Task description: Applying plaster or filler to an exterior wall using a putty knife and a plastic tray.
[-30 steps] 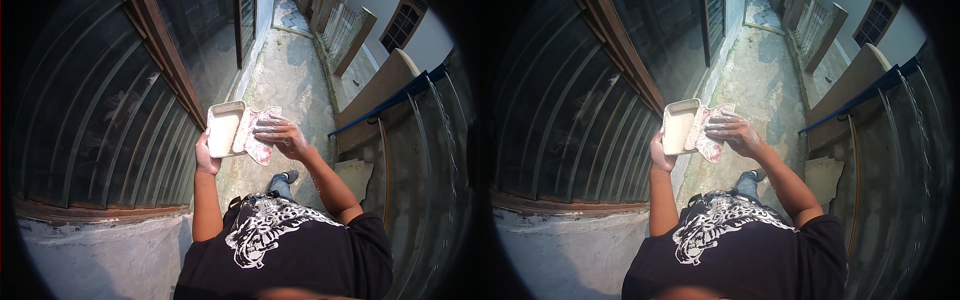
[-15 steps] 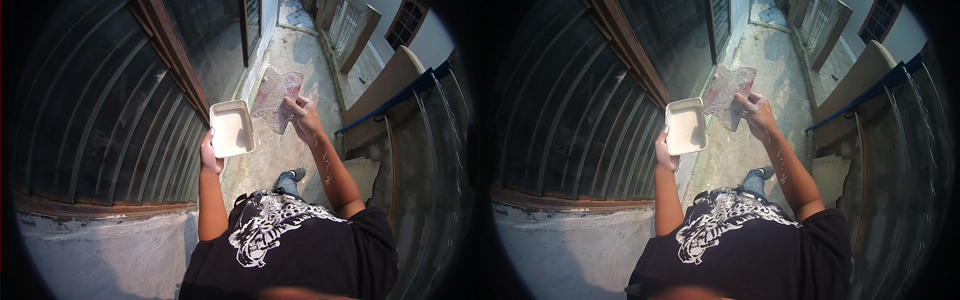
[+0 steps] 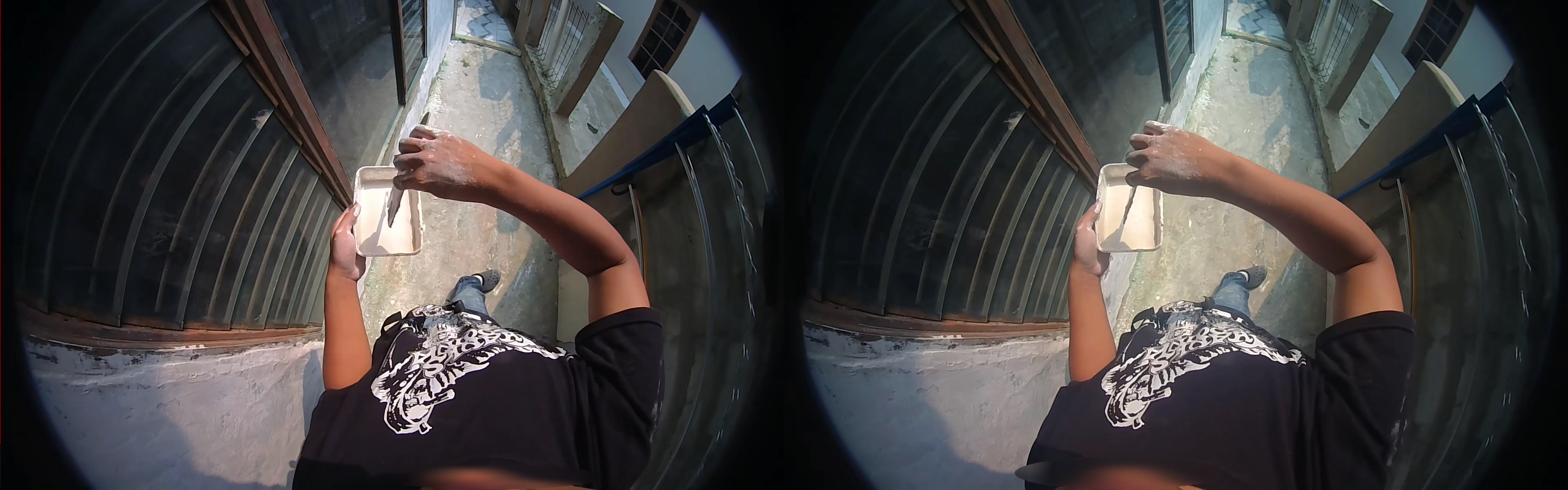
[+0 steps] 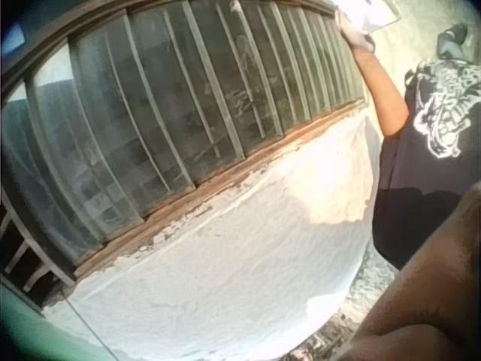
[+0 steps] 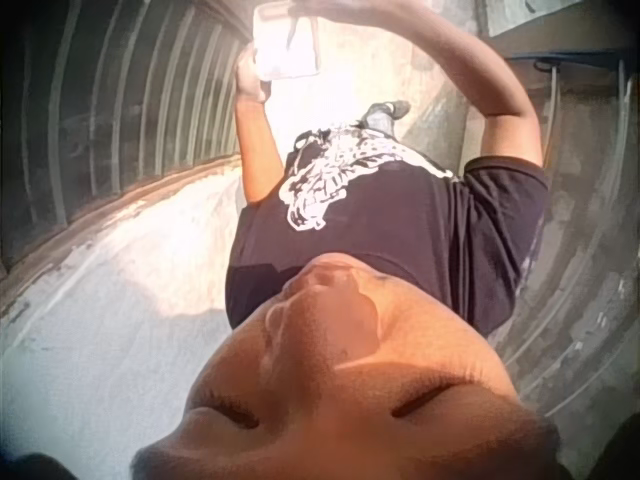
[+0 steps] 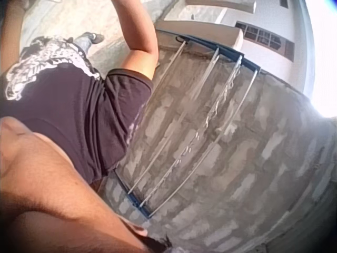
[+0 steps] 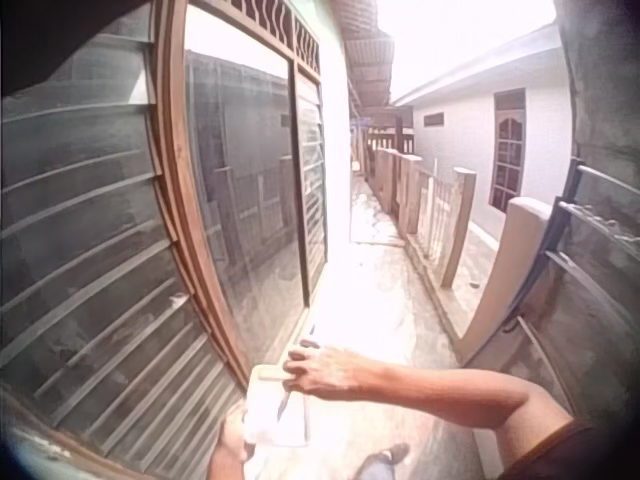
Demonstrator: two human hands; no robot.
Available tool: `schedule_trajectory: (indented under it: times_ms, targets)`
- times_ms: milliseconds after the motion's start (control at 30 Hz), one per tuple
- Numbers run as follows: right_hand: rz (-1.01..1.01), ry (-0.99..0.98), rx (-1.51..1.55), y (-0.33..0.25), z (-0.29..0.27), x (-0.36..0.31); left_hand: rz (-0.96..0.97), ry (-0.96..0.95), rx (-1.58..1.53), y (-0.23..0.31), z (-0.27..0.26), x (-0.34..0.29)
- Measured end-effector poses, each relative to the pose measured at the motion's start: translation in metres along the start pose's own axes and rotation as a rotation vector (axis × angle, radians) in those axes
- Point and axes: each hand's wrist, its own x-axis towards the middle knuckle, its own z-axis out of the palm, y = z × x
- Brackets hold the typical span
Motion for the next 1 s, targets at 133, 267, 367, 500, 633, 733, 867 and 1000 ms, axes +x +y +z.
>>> schedule_trajectory:
  times_ms: [133,267,367,500,633,733,867,1000]
  targets:
    - [-0.027,0.034,-0.061,0.002,0.018,-0.001,0.026,0.023,0.022,0.005,0.003,-0.006]
    - [-0.042,-0.021,-0.205,-0.002,0.037,0.006,0.062,0.052,0.115,0.003,0.005,0.001]
    - [-0.082,0.141,-0.378,-0.002,0.051,0.014,0.055,0.046,0.068,-0.006,0.001,0.011]
    - [-0.047,0.005,-0.438,-0.001,0.06,0.018,0.061,0.017,0.046,-0.011,0.0,0.021]
    - [-0.062,-0.103,-0.317,-0.007,0.057,0.017,0.026,0.065,0.022,-0.015,0.007,0.028]
    - [-0.036,-0.179,-0.277,-0.008,0.045,0.014,-0.016,0.035,-0.012,-0.021,0.007,0.035]
    - [0.028,-0.532,0.003,0.0,0.022,0.025,-0.072,0.022,0.008,-0.028,0.003,0.039]
    - [0.13,-0.71,0.323,0.019,0.022,0.021,-0.096,0.037,-0.059,-0.037,0.002,0.043]
